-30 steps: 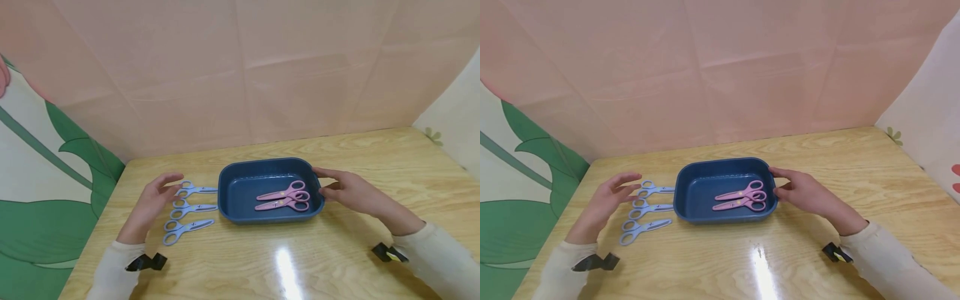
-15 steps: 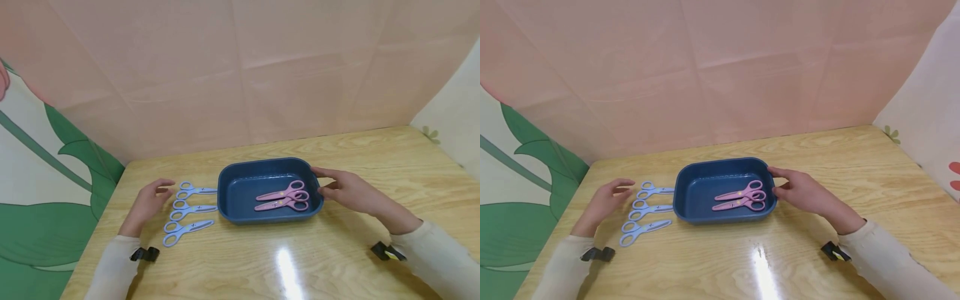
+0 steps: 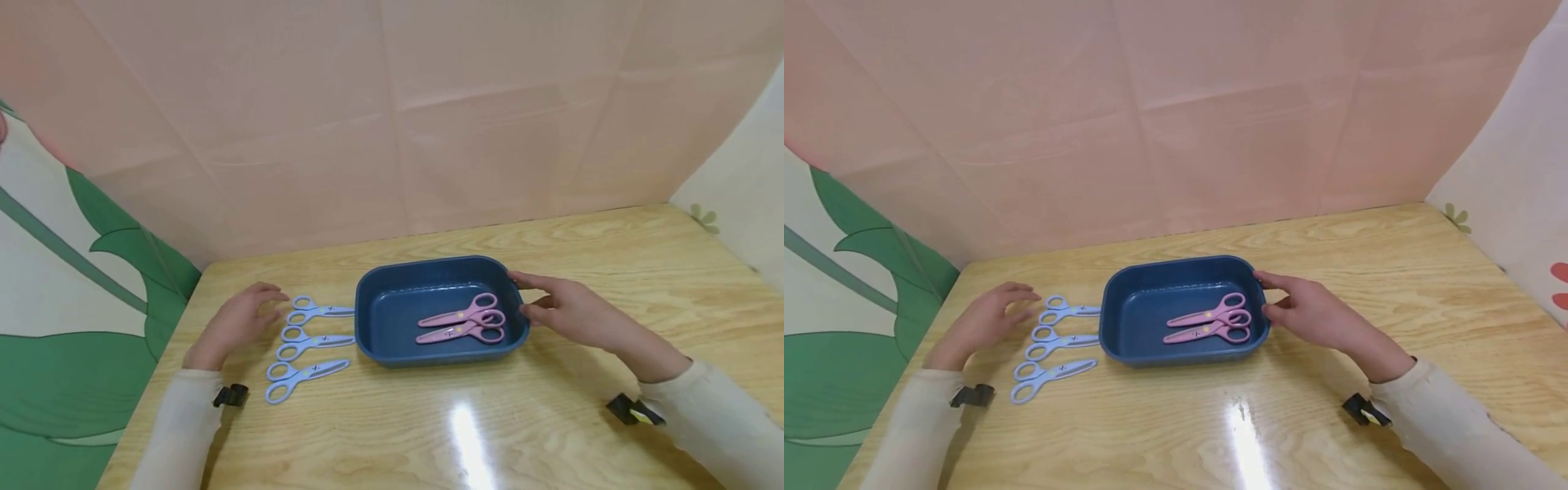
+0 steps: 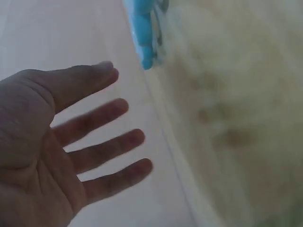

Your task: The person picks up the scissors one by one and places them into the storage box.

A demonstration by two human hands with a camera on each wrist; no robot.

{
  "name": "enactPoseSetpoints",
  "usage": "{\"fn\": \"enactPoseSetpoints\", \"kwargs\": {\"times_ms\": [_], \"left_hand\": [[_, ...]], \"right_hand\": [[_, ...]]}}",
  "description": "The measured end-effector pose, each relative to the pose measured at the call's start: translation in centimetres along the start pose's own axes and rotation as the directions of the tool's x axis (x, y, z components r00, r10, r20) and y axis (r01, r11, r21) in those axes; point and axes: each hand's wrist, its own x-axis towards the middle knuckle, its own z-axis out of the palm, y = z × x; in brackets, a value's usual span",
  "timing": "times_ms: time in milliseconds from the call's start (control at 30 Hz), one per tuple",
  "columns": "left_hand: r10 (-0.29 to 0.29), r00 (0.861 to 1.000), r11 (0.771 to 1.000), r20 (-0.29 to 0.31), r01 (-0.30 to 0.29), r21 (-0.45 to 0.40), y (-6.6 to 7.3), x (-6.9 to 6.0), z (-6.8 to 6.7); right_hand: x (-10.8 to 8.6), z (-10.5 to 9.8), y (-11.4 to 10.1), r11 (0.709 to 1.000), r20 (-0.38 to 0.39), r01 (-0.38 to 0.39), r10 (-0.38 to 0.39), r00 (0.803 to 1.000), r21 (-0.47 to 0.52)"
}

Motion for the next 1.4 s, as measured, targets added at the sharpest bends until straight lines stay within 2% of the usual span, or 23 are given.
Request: {"fn": "enactPoseSetpoints", "kwargs": {"times_ms": [167, 300, 367, 633, 767, 967, 1267, 1400], "left_hand": [[0.100, 0.995, 0.980, -0.022, -0.095, 0.175, 0.8, 0.7, 0.2], [0.205, 0.977, 0.948, -0.054, -0.185, 0.259, 1.3, 0.9, 0.6], [0.223, 0.972, 0.942, -0.068, -0.197, 0.272, 1.4, 1.0, 0.8], [0.154, 0.988, 0.932, 0.004, -0.147, 0.331, 2.1, 0.8, 1.2], [0.145, 0.989, 0.930, 0.005, -0.138, 0.341, 2.3, 0.8, 1.4], [0.090, 0.996, 0.939, -0.008, -0.082, 0.335, 1.9, 0.8, 1.7], [0.085, 0.996, 0.949, -0.014, -0.076, 0.306, 2.0, 0.8, 1.7], [0.098, 0.995, 0.946, -0.021, -0.087, 0.312, 2.1, 0.9, 1.7]], "right_hand": [[-0.1, -0.1, 0.1, 1.000, 0.005, -0.013, 0.013, 1.000, 0.000], [0.0, -0.1, 0.0, 1.000, 0.011, -0.001, 0.001, 1.000, 0.003], [-0.1, -0.1, -0.1, 1.000, 0.008, -0.004, 0.004, 1.000, -0.007], [0.0, -0.1, -0.2, 0.999, 0.002, 0.008, -0.008, 1.000, -0.035], [-0.1, -0.1, -0.1, 0.999, 0.001, 0.010, -0.010, 1.000, -0.039], [-0.1, 0.0, -0.1, 0.999, -0.009, 0.014, -0.014, 1.000, -0.052], [0.0, 0.1, -0.1, 0.996, -0.013, 0.004, -0.006, 1.000, -0.084], [-0.1, 0.2, -0.1, 0.997, -0.016, 0.004, -0.005, 1.000, -0.079]]}}
